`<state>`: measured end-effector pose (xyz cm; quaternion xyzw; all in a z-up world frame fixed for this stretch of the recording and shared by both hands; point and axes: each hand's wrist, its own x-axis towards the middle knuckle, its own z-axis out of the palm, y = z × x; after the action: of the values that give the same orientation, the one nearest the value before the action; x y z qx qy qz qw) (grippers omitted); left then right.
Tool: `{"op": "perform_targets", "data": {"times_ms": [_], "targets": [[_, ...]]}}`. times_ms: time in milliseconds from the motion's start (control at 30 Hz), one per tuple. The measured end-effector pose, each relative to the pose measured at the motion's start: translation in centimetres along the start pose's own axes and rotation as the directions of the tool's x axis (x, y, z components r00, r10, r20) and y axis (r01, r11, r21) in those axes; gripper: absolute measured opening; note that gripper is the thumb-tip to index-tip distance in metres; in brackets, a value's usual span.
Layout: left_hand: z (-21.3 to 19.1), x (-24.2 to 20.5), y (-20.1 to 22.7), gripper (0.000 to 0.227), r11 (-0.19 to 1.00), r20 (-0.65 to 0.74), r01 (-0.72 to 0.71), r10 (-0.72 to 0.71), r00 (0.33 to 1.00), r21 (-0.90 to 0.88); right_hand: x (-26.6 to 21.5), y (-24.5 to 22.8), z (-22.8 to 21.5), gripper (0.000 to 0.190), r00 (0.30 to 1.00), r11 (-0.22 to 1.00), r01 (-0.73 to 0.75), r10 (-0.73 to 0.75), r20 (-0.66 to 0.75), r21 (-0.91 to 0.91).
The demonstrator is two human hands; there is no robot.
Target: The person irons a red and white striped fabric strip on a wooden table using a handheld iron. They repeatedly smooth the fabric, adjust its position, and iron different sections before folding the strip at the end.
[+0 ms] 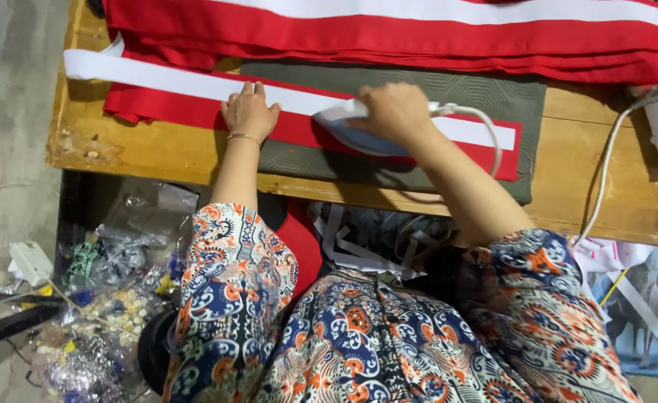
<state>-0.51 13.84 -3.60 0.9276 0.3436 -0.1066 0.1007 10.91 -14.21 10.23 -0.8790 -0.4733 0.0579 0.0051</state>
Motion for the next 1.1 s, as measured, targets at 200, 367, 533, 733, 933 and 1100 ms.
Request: {"op": "perform_targets", "data": {"times_ms": [200,367,533,733,933,1100], "targets": [[0.5,2.0,-2.6,0.039,0.967,-0.013,0.033,-0.037,0.999,-0.252,1.6,0.8,-0.4,0.054,0.999,0.997,-0.039,0.039,-0.010,-0.059],[0.4,3.5,-3.5,0.028,0.973,0.029,0.034,-0.028,0.999,-0.230,6.9,-4.0,-0.5,0.057,0.998,0.998,0.056,-0.056,-0.001,0.012],[-2.1,2.6,-3.2,0.017,0.964,0.128,0.110,-0.080,0.988,-0.240,12.5,-6.9,2.8,0.056,0.998,1.000,0.025,-0.026,-0.055,-0.018],[-2.5,3.0,-2.8,0.029,0.970,0.152,0.152,-0.123,0.981,-0.191,7.9,-3.0,4.1,0.061,0.991,0.998,0.029,-0.035,-0.130,-0.051],[-3.9,1.3,-1.8,0.034,0.977,0.077,0.142,-0.131,0.988,-0.159,-3.7,10.1,2.3,0.064,0.993,0.990,-0.061,0.073,0.088,-0.126],[-4.3,0.9,-1.7,0.026,0.987,0.093,0.099,-0.088,0.992,-0.125,-13.3,21.2,1.0,0.060,0.943,0.930,-0.211,0.274,0.188,-0.300]]}}
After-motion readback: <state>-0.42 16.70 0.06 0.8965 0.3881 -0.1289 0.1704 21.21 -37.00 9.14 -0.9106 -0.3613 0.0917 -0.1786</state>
